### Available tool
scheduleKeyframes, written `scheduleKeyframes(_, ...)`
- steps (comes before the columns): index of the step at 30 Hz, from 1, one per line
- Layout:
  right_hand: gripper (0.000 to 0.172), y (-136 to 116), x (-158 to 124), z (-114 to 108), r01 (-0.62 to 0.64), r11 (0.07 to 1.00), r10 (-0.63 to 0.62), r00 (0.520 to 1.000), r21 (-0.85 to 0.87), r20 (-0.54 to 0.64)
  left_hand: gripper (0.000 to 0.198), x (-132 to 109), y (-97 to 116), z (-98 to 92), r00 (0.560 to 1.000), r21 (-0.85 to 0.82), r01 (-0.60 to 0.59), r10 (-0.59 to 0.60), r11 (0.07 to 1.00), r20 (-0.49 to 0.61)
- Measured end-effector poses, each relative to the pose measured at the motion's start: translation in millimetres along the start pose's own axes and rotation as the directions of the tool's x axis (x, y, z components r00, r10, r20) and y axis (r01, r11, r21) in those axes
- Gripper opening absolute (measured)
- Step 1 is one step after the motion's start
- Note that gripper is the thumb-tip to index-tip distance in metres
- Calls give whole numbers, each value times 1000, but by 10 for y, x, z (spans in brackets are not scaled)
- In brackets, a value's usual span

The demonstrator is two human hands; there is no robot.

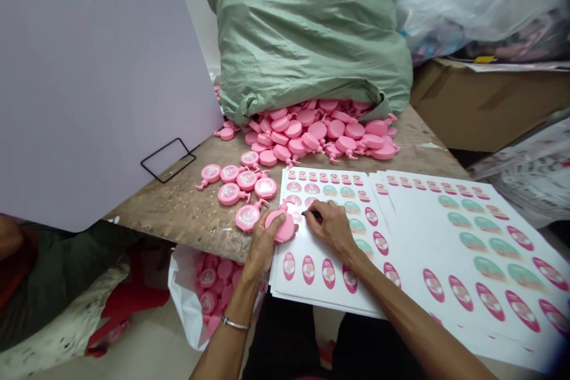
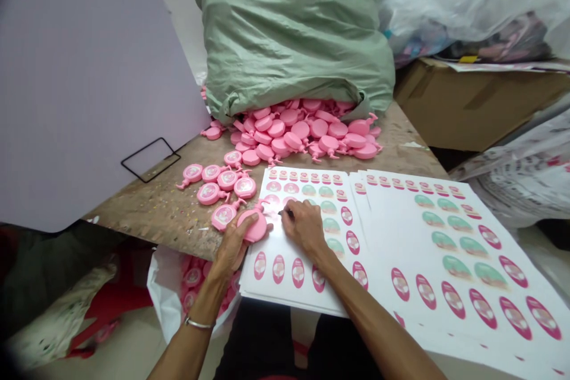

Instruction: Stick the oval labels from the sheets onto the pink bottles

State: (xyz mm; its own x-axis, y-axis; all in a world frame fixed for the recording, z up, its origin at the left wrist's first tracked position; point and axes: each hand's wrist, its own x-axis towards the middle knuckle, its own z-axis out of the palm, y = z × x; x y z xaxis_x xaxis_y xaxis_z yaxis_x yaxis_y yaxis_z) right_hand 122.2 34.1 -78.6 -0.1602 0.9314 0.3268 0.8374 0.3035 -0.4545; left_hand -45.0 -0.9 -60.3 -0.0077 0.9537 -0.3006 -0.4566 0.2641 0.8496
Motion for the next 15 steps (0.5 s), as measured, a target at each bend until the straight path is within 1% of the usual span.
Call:
scheduleKeyframes(2, 13, 5, 17, 14, -31, 999, 31, 999, 9, 17, 42, 3, 5, 4, 1000, -22, 8, -8, 1000, 12)
scheduleKeyframes(4, 15, -13, 22, 22, -39, 999, 39, 999, -13, 10, 42, 7, 3, 0, 1000, -25, 10, -10, 1000, 9)
scheduleKeyframes(7, 15, -80, 7, 16, 5, 999, -7, 999, -51, -44, 42, 16, -19, -21, 1000, 8, -15, 16, 1000, -22)
scheduleKeyframes(9, 15, -130, -4, 5, 17, 1000, -19, 998, -22, -68, 40, 19, -37, -38, 998, 40, -49, 50, 998, -38)
scheduleKeyframes(10, 16, -149, -4, -1, -8, 1000, 10, 998, 21, -70, 38, 18, -45, -45, 997, 54, -63, 66, 997, -42)
scheduleKeyframes(12, 19, -168, 14, -19, -111, 981, 118, 992, 157, -36, 37, 11, -56, -53, 995, 73, -84, 88, 994, -48)
scheduleKeyframes(13, 22, -168, 35, -32, -171, 956, 176, 984, 239, 1, 37, 7, -59, -54, 994, 78, -90, 94, 993, -50)
scheduleKeyframes(15, 26, -154, 96, -77, -273, 873, 257, 962, 405, 93, 38, -2, -61, -51, 994, 80, -94, 98, 992, -55)
